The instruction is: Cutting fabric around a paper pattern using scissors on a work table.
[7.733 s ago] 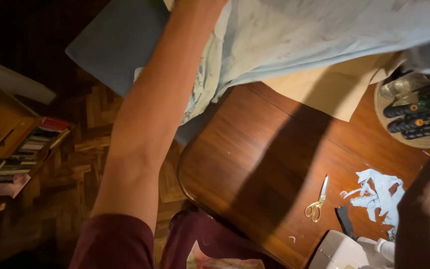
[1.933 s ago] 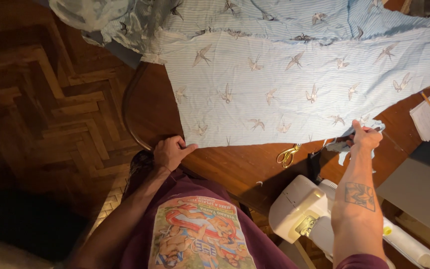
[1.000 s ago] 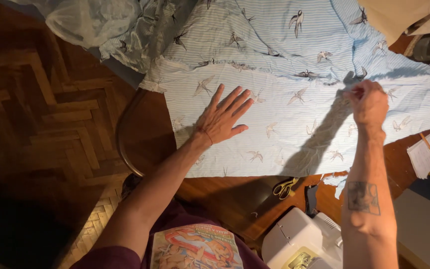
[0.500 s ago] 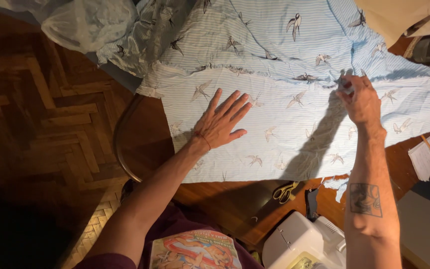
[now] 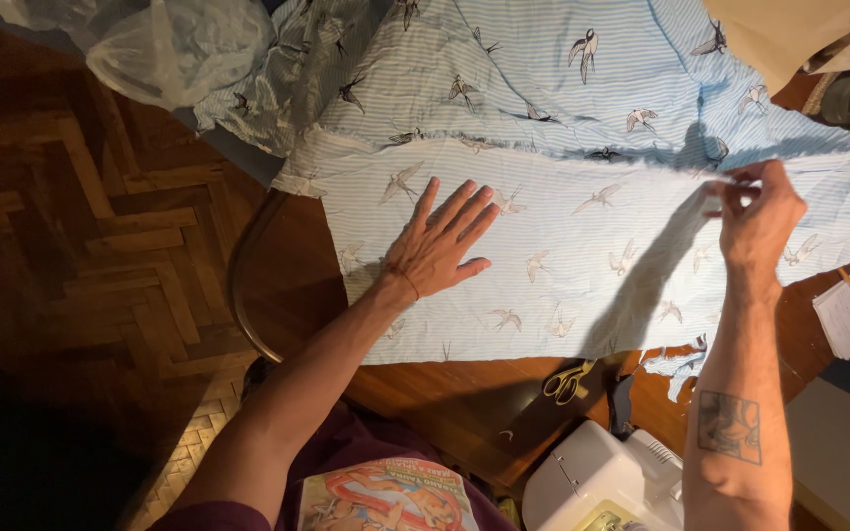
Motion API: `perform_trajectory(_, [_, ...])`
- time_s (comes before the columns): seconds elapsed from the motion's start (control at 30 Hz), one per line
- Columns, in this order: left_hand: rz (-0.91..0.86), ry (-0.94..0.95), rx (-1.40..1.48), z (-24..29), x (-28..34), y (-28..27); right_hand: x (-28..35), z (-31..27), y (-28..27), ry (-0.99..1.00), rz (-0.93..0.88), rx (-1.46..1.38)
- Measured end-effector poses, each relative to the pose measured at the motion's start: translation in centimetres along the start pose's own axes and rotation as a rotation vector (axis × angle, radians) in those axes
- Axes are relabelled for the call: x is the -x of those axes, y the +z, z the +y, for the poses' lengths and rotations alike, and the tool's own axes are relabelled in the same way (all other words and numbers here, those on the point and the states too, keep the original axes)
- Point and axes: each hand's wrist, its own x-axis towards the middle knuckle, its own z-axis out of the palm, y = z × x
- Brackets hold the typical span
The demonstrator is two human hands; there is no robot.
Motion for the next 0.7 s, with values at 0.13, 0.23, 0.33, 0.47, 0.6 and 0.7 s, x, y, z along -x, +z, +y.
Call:
perform_trajectory(0.13, [-0.004,-0.018,-0.011,0.1,-0.1,-0.4,-2.3,-0.5,1.1,-0.040,0.053,0.010])
perform_trajectory(0.23, [-0.005,-0.041,-0.025,0.1,-0.1,-0.3,-3.7,1.0,3.3,-0.026,0.111,0.106])
perform_trajectory(0.33, [-0.013,-0.066,-0.037,0.3,-0.1,-0.4,-4.1,5.5,6.0,-0.200,0.113,0.149])
perform_trajectory(0.47, [0.015,-0.096,-0.056,0.5,-0.8,-0.9,-3.2,1.4,5.4,-0.158,0.085,0.197])
perform_trajectory(0.6, [0.026,-0.053,0.019,1.9,-3.3,0.8,-3.7,1.8,6.2,-0.290,0.173,0.441])
perform_trajectory(0.7, [-0.064,0.097,-0.056,4.1,-5.7,1.9,-5.4,-0.7,6.7,-0.339,0.049,0.278])
